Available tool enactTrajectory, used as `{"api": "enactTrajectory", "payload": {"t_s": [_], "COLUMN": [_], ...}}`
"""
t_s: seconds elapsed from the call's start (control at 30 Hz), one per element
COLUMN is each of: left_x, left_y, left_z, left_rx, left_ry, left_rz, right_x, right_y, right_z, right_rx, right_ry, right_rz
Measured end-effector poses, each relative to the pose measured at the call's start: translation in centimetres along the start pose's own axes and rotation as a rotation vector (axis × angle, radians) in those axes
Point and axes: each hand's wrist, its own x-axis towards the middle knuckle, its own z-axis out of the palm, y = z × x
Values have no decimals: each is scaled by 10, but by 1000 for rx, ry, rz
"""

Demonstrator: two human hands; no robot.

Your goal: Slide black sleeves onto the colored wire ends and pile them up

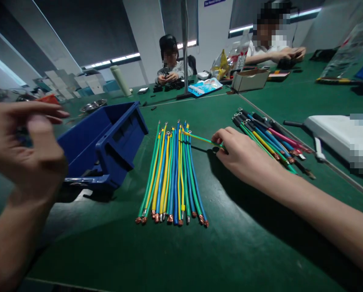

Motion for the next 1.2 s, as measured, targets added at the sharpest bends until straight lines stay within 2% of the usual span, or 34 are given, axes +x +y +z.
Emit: {"api": "enactTrajectory", "payload": {"t_s": [0.03, 0.1, 0.13, 0.2, 0.3, 0.4, 0.57, 0.7, 1.03, 1.13, 1.2], "left_x": [1, 1, 1, 2, 7, 10, 9, 7, 8, 6, 6], "left_y": [3, 5, 3, -6, -20, -25, -27, -30, -20, -17, -13], "left_z": [6, 20, 25, 33, 34, 30, 29, 32, 33, 33, 31], "left_rx": [107, 220, 219, 198, 131, 48, -50, -88, 78, 132, 168], "left_ry": [-62, -442, -583, -762, -973, -1144, -1341, -1367, -1144, -1039, -906], "left_rz": [6, 24, 26, 12, -5, -10, -13, -25, 25, 41, 26], "right_x": [0, 0, 0, 0, -1, -3, -4, -4, -5, -6, -6], "right_y": [-2, -8, -11, -16, -23, -28, -31, -31, -31, -33, -33], "right_z": [-1, -3, -4, -6, -9, -10, -11, -11, -7, -7, -7], "right_rx": [4, 11, 17, 38, 81, 103, 122, 144, 180, 193, 205], "right_ry": [15, 39, 52, 77, 107, 111, 132, 136, 108, 88, 85], "right_rz": [-4, -11, -15, -30, -44, -45, -62, -84, -124, -121, -125]}}
